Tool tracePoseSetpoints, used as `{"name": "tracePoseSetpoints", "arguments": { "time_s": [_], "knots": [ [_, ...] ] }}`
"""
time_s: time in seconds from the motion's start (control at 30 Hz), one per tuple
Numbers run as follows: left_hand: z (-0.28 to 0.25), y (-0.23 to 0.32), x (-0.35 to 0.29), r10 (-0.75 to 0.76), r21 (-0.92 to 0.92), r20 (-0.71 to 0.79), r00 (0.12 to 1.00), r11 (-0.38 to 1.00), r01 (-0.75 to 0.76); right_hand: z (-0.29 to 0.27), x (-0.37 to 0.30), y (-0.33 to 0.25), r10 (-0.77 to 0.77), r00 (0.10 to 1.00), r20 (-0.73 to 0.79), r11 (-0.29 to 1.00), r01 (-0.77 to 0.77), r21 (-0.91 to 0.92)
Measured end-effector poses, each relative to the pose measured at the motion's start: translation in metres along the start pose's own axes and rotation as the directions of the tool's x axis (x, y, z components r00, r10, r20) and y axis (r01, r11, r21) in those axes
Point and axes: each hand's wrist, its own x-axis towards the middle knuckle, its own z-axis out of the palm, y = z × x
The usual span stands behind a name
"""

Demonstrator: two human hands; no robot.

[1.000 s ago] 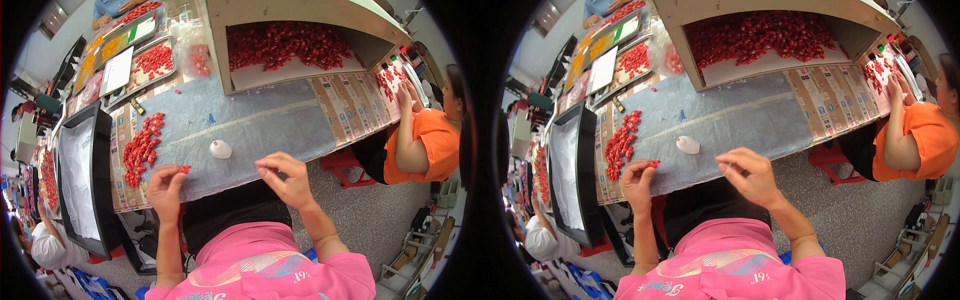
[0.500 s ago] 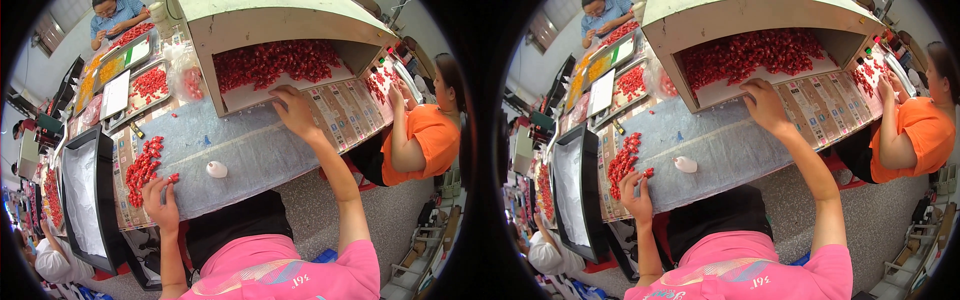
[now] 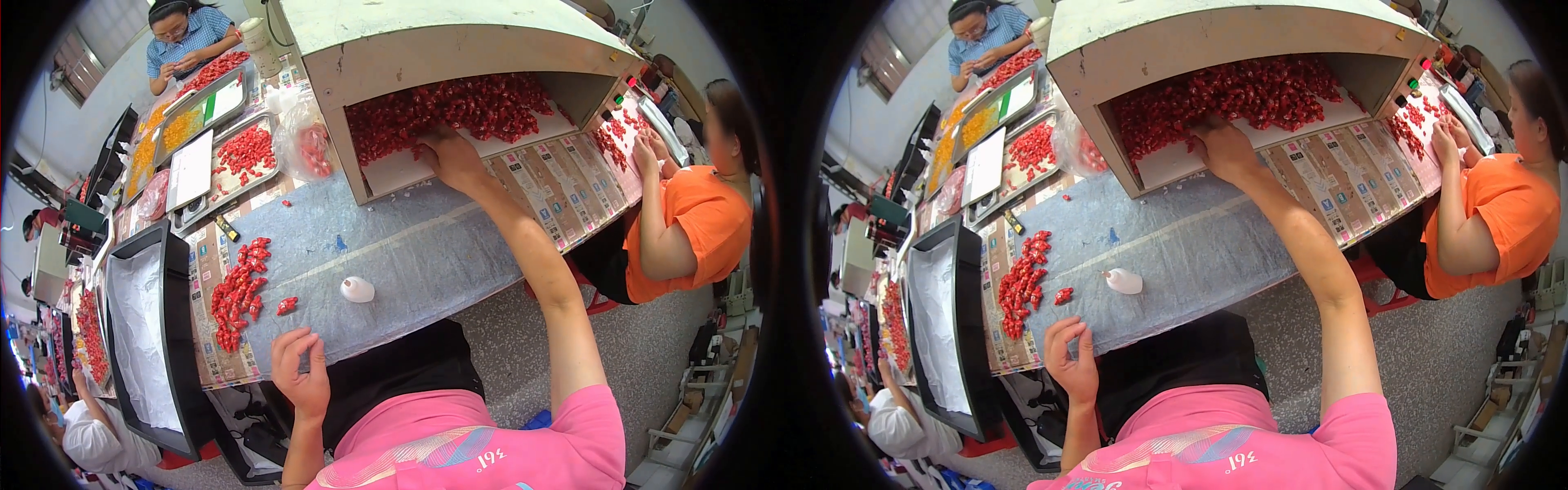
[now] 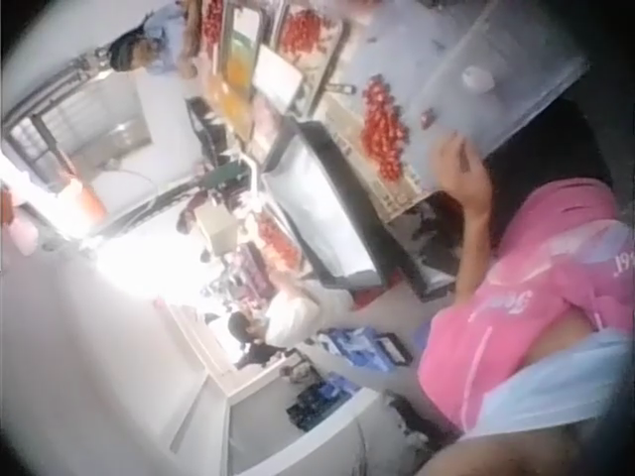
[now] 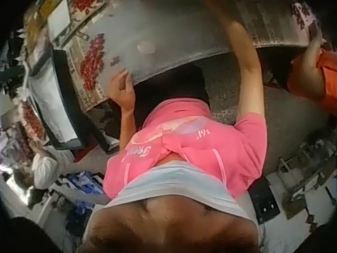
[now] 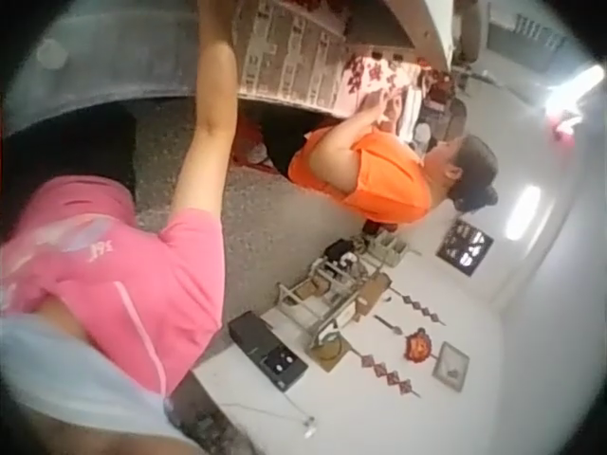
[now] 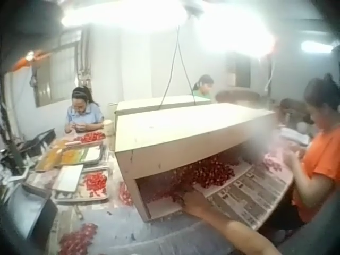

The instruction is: The person applies glue from a bottle to small red toy components and assembles them by hand at a workbench.

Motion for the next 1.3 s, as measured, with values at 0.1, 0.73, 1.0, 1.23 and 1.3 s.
{"name": "tracePoseSetpoints", "arguments": {
  "time_s": [0.1, 0.73, 1.0, 1.23, 1.3],
  "knots": [
    [0.001, 0.003, -0.001, -0.015, -0.043, 0.016, 1.000, 0.999, 0.016, 0.001, -0.005, 0.006, 0.056, 0.998, 0.005, 0.996, -0.056, 0.070],
    [0.015, 0.019, -0.015, -0.060, -0.143, 0.135, 0.989, 0.987, 0.079, 0.030, 0.047, 0.039, 0.050, 0.948, -0.316, 0.983, -0.102, -0.151],
    [0.009, 0.016, -0.022, -0.129, -0.168, 0.101, 0.986, 0.975, 0.145, 0.025, 0.069, 0.066, 0.115, 0.929, -0.352, 0.940, -0.216, -0.263],
    [-0.006, 0.002, -0.030, -0.155, -0.160, 0.134, 0.979, 0.971, 0.176, 0.039, 0.083, 0.083, 0.216, 0.849, -0.481, 0.954, -0.289, -0.082],
    [-0.002, 0.004, -0.027, -0.173, -0.166, 0.109, 0.979, 0.968, 0.190, 0.042, 0.087, 0.092, 0.266, 0.836, -0.479, 0.942, -0.332, -0.057]
  ]
}}
